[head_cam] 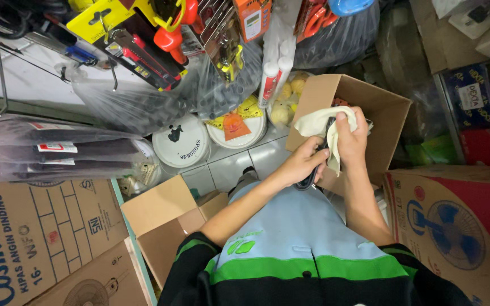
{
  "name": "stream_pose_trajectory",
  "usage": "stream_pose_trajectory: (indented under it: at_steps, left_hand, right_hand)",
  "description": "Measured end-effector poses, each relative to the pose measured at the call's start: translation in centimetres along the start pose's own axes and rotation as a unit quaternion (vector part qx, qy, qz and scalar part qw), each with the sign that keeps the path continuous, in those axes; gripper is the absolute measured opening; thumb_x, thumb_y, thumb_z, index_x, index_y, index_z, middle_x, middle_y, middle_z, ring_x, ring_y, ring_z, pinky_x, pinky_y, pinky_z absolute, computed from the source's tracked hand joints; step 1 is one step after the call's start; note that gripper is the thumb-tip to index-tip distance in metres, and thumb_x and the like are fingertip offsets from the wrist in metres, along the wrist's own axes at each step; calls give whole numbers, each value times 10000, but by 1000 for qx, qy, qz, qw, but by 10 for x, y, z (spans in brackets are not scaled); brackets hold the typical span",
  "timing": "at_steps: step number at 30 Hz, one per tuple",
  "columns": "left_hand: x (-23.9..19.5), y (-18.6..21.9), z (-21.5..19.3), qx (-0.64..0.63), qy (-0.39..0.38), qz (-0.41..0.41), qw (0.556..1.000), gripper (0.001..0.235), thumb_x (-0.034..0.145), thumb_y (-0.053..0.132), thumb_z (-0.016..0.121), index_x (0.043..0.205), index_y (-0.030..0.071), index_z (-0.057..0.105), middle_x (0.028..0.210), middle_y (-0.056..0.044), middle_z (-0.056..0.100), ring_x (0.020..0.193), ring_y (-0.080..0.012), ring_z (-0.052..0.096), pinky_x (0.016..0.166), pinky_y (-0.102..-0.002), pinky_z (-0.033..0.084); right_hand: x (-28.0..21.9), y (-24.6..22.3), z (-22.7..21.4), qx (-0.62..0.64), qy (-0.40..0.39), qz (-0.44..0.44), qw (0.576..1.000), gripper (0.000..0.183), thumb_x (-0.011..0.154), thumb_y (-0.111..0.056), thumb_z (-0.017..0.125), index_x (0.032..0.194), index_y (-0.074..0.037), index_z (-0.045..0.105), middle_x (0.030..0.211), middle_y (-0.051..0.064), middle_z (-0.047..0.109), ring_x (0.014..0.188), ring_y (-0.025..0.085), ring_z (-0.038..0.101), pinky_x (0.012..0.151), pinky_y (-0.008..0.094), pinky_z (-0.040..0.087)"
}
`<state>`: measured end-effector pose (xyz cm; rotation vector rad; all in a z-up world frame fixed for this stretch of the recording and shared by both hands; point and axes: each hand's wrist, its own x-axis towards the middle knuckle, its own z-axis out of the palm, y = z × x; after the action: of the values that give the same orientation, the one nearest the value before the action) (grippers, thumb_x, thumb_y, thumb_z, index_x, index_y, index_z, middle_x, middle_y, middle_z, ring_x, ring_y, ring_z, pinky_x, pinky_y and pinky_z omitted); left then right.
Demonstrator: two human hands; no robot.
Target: The person wipes down a black electrical cord and a packaged tool with a white cloth while standing in a storage area.
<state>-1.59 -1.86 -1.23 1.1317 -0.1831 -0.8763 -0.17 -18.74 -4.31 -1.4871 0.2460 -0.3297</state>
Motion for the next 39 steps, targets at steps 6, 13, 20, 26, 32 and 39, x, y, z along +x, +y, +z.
stream_pose_trajectory:
  at_steps: [6, 13, 20, 26, 32, 39]
  left_hand:
    - [-14, 15, 4, 237, 65, 84, 966, 216, 1037, 189, 544, 1164, 15, 556, 690, -40, 644, 508, -143, 657, 485, -290, 514]
    - [-10, -1, -20, -18, 42, 50, 998, 240, 1064, 228, 508, 1181, 23, 553, 744, -19, 615, 497, -130, 574, 480, -301, 485]
    - [-13, -14, -19, -71, -23, 38, 997, 196, 1102, 215, 567, 1145, 27, 535, 711, -50, 571, 505, -124, 564, 626, -292, 543]
    - [-7, -10, -28, 67, 94, 153, 981, 258, 1042, 126, 553, 1271, 12, 514, 962, -78, 682, 763, -125, 675, 674, -295, 548]
    - [-14, -1, -16, 120, 180, 84, 973, 259, 1056, 135, 571, 1271, -8, 548, 839, -127, 676, 541, -139, 614, 470, -296, 488]
    - [-7, -8, -19, 321, 256, 330, 850, 289, 1069, 50, 636, 1306, -5, 481, 1049, -176, 690, 895, -252, 683, 724, -361, 547]
  right_hand:
    - [-8, -5, 2, -60, 14, -46, 997, 177, 1116, -211, 607, 1056, -45, 586, 940, -3, 620, 854, 76, 548, 773, 263, 474]
    - [-26, -44, 3, -57, -194, -76, 976, 547, 1004, -249, 705, 1413, -21, 423, 1202, 45, 567, 1079, 123, 539, 926, 298, 484]
    - [-11, 8, 12, 97, -13, 5, 995, 378, 1109, -265, 652, 1360, -1, 552, 1166, 76, 647, 1040, 137, 600, 968, 310, 506]
    - [-25, -37, 26, -56, -105, -47, 992, 483, 979, -108, 632, 1427, -36, 463, 1259, 46, 597, 1144, 137, 577, 989, 290, 498]
    - [-31, -52, 36, -143, -120, -72, 980, 488, 957, -62, 639, 1430, -17, 526, 1224, 90, 653, 1088, 147, 626, 952, 304, 515]
    - [-38, -56, 41, -230, -67, -142, 960, 456, 947, -27, 697, 1380, 4, 562, 1235, 119, 634, 1125, 166, 625, 977, 325, 508]
